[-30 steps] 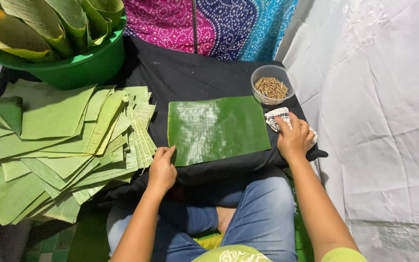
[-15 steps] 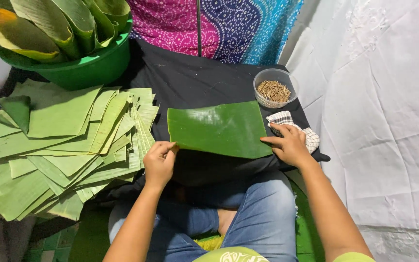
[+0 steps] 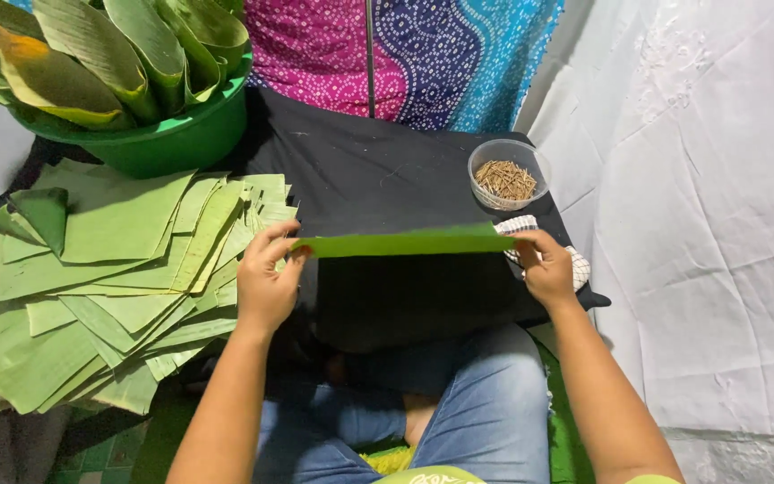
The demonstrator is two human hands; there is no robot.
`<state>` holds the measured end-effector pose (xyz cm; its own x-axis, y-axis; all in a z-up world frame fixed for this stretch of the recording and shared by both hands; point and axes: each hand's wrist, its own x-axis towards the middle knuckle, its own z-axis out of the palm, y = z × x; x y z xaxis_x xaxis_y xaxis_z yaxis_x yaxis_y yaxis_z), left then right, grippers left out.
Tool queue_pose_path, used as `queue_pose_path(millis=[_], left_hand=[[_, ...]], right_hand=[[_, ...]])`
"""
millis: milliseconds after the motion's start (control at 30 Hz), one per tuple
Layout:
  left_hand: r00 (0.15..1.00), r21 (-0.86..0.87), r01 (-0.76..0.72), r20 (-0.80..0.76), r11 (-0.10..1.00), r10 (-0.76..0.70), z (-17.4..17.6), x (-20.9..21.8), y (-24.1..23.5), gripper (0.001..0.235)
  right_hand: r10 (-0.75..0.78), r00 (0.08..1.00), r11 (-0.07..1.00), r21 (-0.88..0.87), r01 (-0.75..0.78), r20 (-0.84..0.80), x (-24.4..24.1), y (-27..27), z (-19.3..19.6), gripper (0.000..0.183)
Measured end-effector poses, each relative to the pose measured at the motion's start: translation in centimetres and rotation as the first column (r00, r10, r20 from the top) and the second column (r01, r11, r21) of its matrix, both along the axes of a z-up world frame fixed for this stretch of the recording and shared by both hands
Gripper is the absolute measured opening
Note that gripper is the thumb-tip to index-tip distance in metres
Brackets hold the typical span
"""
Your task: Wiping banana leaves with a cloth, folding them into cones, and securing the shape with small wooden pins.
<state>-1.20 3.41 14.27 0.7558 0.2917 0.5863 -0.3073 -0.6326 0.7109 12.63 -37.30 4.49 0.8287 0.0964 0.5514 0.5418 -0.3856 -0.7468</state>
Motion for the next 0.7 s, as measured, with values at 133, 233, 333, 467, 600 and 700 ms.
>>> queue_pose_path(millis=[133,233,333,467,600,700], left_hand=[[1.0,-0.037,-0.023,-0.012,0.999,0.023,0.9,0.2,0.9,0.011],[0.999,-0.054,-0.025,-0.041,0.998,0.023,1.0,1.2,1.0,0.017],[0.97,-0.103,-0.16,-0.2,0.982,0.138,-1.0,2.9,1.0,0.012],[0.906,-0.095,-0.263,-0.367,0.96,0.212,-5.7,5.8,2.5,0.012],[0.882,-0.015,-0.233,-0.423,0.972,0.205,-8.9,8.0,3.5,0.014],[0.873,-0.035,-0.205,-0.458,0.978,0.166,-8.1,8.2,3.3,0.017]], right_hand=[[-0.18,0.982,0.983,-0.037,0.178,-0.053,0.3,0.9,2.7,0.024],[-0.102,0.99,0.995,-0.01,0.101,-0.102,0.5,2.1,4.1,0.019],[-0.035,0.961,0.988,0.138,0.076,-0.275,2.2,2.2,1.2,0.005],[0.236,0.83,0.937,0.345,-0.057,-0.506,3.2,1.2,-2.3,0.051],[0.144,0.853,0.979,0.199,-0.048,-0.501,2.7,1.3,-3.6,0.041],[-0.168,0.88,0.984,-0.133,0.12,-0.444,3.5,1.6,-4.4,0.025]])
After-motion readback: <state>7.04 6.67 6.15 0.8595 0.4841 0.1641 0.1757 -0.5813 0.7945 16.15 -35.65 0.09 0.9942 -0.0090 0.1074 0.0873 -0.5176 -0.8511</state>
